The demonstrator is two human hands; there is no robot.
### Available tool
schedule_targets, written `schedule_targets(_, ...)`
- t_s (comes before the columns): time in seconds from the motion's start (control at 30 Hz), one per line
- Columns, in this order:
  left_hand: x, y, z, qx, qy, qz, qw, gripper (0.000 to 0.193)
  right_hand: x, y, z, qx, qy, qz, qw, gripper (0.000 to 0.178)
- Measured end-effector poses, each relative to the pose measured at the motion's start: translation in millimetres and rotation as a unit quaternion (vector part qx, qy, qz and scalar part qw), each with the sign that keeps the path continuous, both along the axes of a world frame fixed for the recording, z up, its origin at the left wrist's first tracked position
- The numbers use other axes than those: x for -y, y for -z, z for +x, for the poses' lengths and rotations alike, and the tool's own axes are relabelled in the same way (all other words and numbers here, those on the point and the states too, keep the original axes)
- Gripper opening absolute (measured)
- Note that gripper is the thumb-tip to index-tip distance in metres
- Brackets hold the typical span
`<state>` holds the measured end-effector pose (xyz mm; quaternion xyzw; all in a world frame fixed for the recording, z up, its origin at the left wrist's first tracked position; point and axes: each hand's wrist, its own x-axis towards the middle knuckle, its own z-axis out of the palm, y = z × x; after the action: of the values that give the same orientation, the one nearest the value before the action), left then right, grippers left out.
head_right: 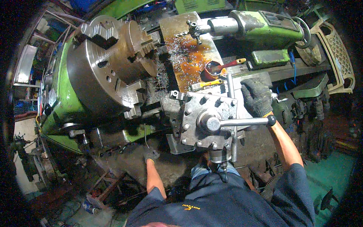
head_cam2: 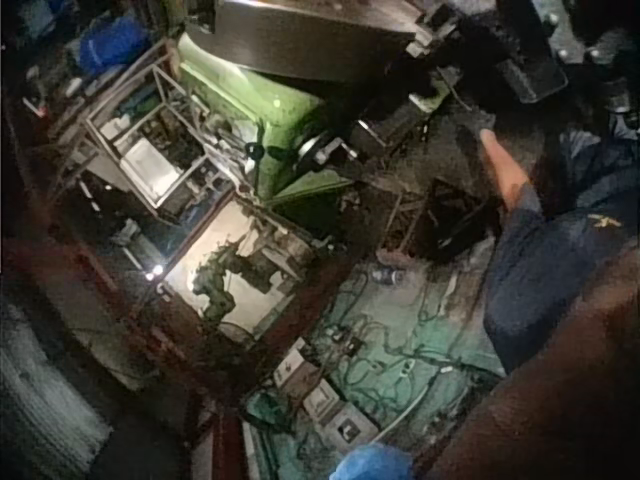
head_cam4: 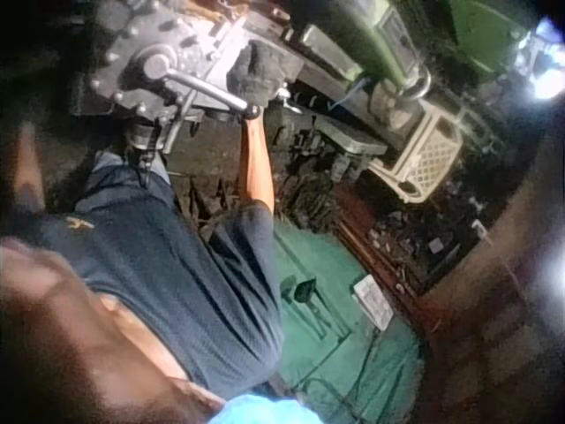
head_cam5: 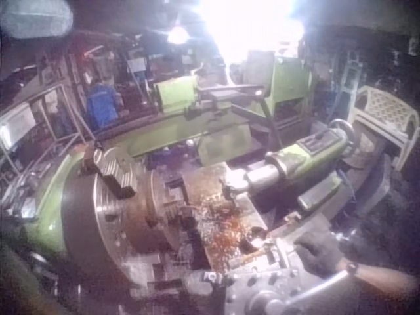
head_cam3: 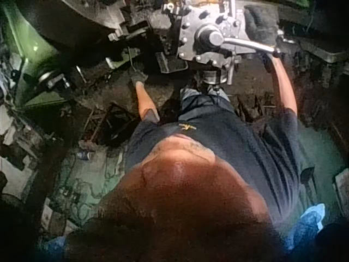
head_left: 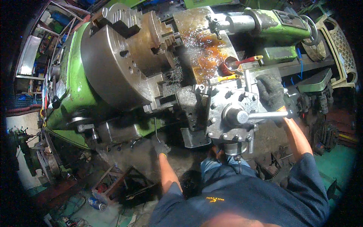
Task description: The person operates a green metal lathe in a workshop, using a wrench to tighten the chuck and adjusting the tool post with a lever. They apply cutting fluid to the workpiece and use a brush to clear metal shavings from the machine bed.
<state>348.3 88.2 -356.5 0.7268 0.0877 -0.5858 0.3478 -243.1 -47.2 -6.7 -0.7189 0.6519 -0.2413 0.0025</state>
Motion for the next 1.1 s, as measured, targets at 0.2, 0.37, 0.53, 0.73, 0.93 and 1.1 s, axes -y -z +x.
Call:
schedule_targets(0.2,-14.2,-15.3,-3.4,-0.081,0.021,-0.072,0.994,0.019,0.0,4.2,0.3,0.010,0.012,0.001,1.000,0.019)
schedule_targets(0.37,-13.0,-23.8,-28.1,0.083,0.023,-0.059,0.995,0.022,-4.9,6.4,-0.7,0.020,0.017,-0.013,1.000,0.020)
schedule_targets(0.53,-24.3,41.8,8.9,-0.024,-0.045,-0.071,0.996,0.015,-0.8,-3.6,0.2,0.023,0.015,0.004,1.000,0.021)
schedule_targets(0.73,-31.5,46.4,-1.5,0.049,-0.009,-0.079,0.996,0.014,-1.1,4.0,1.7,0.046,0.021,0.002,0.999,0.021)
schedule_targets(0.93,2.8,-20.8,-1.0,0.001,0.011,-0.176,0.984,0.010,-3.0,-3.3,3.3,0.052,0.019,0.002,0.998,0.020)
schedule_targets(1.1,21.3,-45.4,-23.1,0.155,-0.032,-0.191,0.969,0.007,-5.4,-0.8,3.0,0.058,0.031,0.010,0.998,0.020)
